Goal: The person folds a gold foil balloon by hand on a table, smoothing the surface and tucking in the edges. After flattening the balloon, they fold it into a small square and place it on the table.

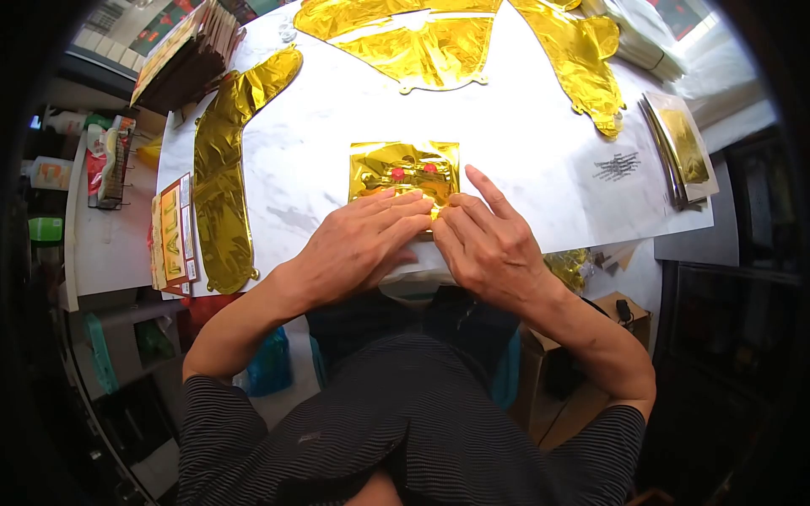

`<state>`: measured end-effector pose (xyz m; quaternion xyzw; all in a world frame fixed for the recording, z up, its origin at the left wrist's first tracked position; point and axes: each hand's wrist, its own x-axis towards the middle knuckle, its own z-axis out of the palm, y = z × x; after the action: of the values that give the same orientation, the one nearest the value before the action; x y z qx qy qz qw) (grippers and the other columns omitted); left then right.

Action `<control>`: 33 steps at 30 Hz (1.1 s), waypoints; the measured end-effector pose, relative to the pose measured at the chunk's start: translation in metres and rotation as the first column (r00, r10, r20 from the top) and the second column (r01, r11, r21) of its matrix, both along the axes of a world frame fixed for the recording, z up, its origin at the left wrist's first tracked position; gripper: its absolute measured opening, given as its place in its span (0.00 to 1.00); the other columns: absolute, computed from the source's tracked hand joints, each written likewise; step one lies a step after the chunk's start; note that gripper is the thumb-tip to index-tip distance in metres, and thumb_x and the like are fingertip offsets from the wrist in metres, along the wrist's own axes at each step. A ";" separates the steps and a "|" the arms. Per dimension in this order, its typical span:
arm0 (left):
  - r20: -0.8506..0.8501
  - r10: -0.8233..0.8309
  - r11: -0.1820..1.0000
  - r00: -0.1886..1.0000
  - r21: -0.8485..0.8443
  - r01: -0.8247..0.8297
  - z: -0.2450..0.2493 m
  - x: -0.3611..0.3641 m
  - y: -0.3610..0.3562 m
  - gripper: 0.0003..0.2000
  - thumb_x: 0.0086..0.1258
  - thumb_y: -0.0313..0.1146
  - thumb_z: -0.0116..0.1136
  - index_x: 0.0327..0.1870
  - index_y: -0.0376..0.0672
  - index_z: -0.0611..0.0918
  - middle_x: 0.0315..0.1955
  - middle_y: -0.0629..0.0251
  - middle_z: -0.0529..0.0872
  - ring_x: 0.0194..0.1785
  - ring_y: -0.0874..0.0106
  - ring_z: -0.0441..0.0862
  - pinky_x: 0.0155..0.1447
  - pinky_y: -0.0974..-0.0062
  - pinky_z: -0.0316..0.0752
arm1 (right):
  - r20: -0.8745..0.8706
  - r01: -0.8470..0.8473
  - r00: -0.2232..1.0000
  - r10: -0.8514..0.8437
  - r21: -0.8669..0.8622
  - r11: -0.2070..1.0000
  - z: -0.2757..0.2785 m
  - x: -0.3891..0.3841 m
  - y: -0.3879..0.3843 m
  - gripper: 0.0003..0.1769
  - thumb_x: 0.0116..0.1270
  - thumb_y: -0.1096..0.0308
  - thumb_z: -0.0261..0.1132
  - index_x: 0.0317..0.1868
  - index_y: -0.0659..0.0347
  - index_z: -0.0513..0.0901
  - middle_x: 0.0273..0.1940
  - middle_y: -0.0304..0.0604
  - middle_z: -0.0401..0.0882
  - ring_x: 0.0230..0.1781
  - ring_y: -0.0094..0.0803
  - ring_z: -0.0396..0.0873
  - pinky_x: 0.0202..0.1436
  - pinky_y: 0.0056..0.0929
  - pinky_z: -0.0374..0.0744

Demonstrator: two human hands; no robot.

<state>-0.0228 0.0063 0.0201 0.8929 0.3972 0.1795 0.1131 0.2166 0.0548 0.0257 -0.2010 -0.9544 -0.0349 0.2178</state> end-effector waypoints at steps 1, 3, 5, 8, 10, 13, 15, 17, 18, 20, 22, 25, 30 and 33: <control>0.012 0.034 0.997 0.999 0.072 -0.035 -0.003 0.001 0.002 0.21 0.72 0.36 0.70 0.63 0.38 0.82 0.67 0.53 0.85 0.73 0.56 0.82 0.75 0.58 0.77 | -0.012 -0.006 1.000 0.006 0.003 1.000 0.001 0.000 0.002 0.10 0.63 0.74 0.70 0.44 0.67 0.87 0.41 0.46 0.88 0.52 0.41 0.89 0.81 0.60 0.75; 0.023 0.064 0.987 0.998 0.146 -0.067 -0.003 0.005 0.003 0.17 0.71 0.34 0.69 0.58 0.38 0.84 0.62 0.54 0.88 0.69 0.57 0.86 0.68 0.60 0.84 | 0.013 -0.010 1.000 0.010 -0.004 1.000 0.008 -0.001 0.003 0.08 0.64 0.74 0.70 0.43 0.67 0.87 0.39 0.45 0.87 0.50 0.40 0.89 0.81 0.59 0.75; -0.036 0.151 0.943 0.988 0.306 -0.133 0.003 0.011 0.000 0.11 0.68 0.31 0.68 0.50 0.38 0.87 0.52 0.58 0.93 0.59 0.60 0.92 0.55 0.64 0.89 | 0.037 -0.012 0.999 0.012 -0.013 1.000 0.010 -0.003 0.004 0.07 0.64 0.74 0.69 0.42 0.66 0.86 0.37 0.44 0.86 0.49 0.40 0.89 0.81 0.59 0.75; -0.093 0.219 0.950 0.971 0.248 -0.191 0.005 0.013 -0.005 0.11 0.66 0.28 0.67 0.48 0.40 0.88 0.46 0.60 0.94 0.53 0.62 0.94 0.49 0.66 0.89 | -0.052 -0.019 0.998 0.021 0.038 0.999 0.010 -0.005 0.007 0.04 0.65 0.75 0.66 0.31 0.64 0.82 0.28 0.42 0.75 0.38 0.36 0.84 0.80 0.56 0.76; -0.136 0.237 0.961 0.962 0.180 -0.211 0.017 0.012 -0.003 0.10 0.67 0.28 0.68 0.47 0.40 0.89 0.42 0.61 0.94 0.48 0.62 0.94 0.46 0.66 0.88 | 0.014 -0.019 1.000 0.020 -0.064 0.998 0.021 -0.001 0.009 0.04 0.65 0.76 0.70 0.40 0.64 0.85 0.34 0.41 0.85 0.43 0.36 0.89 0.80 0.57 0.76; -0.075 0.254 0.966 0.964 0.076 -0.249 0.033 0.004 0.009 0.08 0.68 0.29 0.70 0.45 0.40 0.90 0.35 0.60 0.94 0.39 0.61 0.94 0.41 0.66 0.86 | -0.112 0.007 0.993 -0.022 -0.132 0.991 0.034 -0.003 0.020 0.04 0.65 0.77 0.72 0.39 0.63 0.86 0.33 0.41 0.86 0.40 0.36 0.89 0.79 0.56 0.77; 0.268 0.259 0.966 0.928 -0.080 -0.247 0.050 -0.006 0.023 0.08 0.72 0.31 0.73 0.43 0.35 0.91 0.29 0.61 0.93 0.28 0.67 0.90 0.34 0.70 0.81 | -0.163 -0.047 0.986 0.015 -0.194 0.980 0.046 0.002 0.029 0.15 0.67 0.77 0.74 0.53 0.65 0.86 0.44 0.45 0.91 0.50 0.37 0.90 0.80 0.51 0.76; 0.431 0.527 0.740 0.732 -0.656 -0.146 0.089 -0.016 0.034 0.08 0.74 0.33 0.72 0.42 0.36 0.92 0.25 0.64 0.91 0.27 0.78 0.86 0.32 0.75 0.79 | -0.518 -0.197 0.770 -0.373 -0.749 0.633 0.060 -0.004 0.031 0.30 0.73 0.72 0.72 0.73 0.69 0.75 0.63 0.53 0.87 0.67 0.41 0.85 0.81 0.47 0.74; 0.434 0.604 0.606 0.669 -0.795 -0.031 0.101 -0.025 0.042 0.11 0.76 0.36 0.73 0.43 0.34 0.92 0.27 0.69 0.90 0.29 0.85 0.82 0.34 0.82 0.76 | -0.536 -0.319 0.743 -0.401 -0.810 0.492 0.061 0.004 0.040 0.44 0.80 0.56 0.70 0.84 0.72 0.60 0.76 0.60 0.75 0.78 0.43 0.74 0.83 0.44 0.70; 0.545 0.701 0.550 0.459 -0.823 0.138 0.081 -0.031 0.050 0.12 0.75 0.36 0.74 0.42 0.34 0.91 0.28 0.71 0.90 0.26 0.85 0.81 0.31 0.84 0.73 | -0.576 -0.512 0.631 -0.519 -0.812 0.279 0.052 0.005 0.037 0.52 0.82 0.38 0.63 0.83 0.76 0.59 0.78 0.60 0.73 0.79 0.44 0.72 0.84 0.43 0.70; 0.538 0.738 0.493 0.407 -0.842 0.220 0.066 -0.037 0.054 0.10 0.75 0.36 0.75 0.40 0.37 0.90 0.26 0.73 0.87 0.25 0.85 0.79 0.29 0.85 0.70 | -0.535 -0.630 0.597 -0.598 -0.774 0.062 0.037 0.003 0.021 0.55 0.81 0.32 0.58 0.82 0.79 0.59 0.78 0.59 0.73 0.79 0.45 0.72 0.84 0.42 0.70; 0.528 0.789 0.421 0.313 -0.837 0.350 0.046 -0.034 0.046 0.10 0.78 0.32 0.71 0.45 0.32 0.88 0.40 0.62 0.92 0.42 0.78 0.88 0.53 0.78 0.83 | -0.499 -0.829 0.426 -0.754 -0.549 -0.104 0.015 -0.005 -0.009 0.42 0.86 0.42 0.59 0.78 0.74 0.68 0.73 0.55 0.78 0.72 0.40 0.79 0.76 0.42 0.78; 0.456 0.832 0.342 0.314 -0.869 0.357 0.028 -0.016 0.039 0.11 0.77 0.33 0.73 0.45 0.32 0.88 0.37 0.63 0.92 0.36 0.79 0.87 0.43 0.82 0.81 | -0.338 -0.671 0.549 -0.764 -0.723 -0.162 0.011 -0.013 -0.029 0.30 0.87 0.55 0.61 0.76 0.70 0.72 0.69 0.50 0.82 0.67 0.34 0.84 0.71 0.37 0.82; 0.466 0.820 0.346 0.334 -0.867 0.359 0.014 -0.009 0.038 0.13 0.76 0.36 0.74 0.43 0.33 0.87 0.34 0.64 0.91 0.31 0.79 0.87 0.36 0.86 0.80 | -0.264 -0.634 0.508 -0.820 -0.759 -0.147 0.011 -0.017 -0.033 0.27 0.85 0.65 0.65 0.75 0.70 0.73 0.67 0.48 0.84 0.65 0.31 0.85 0.70 0.34 0.83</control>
<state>-0.0318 0.0444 0.0345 0.3133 0.4462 0.4041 0.7345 0.1992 0.0217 0.0371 -0.3698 -0.3168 0.7747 0.4034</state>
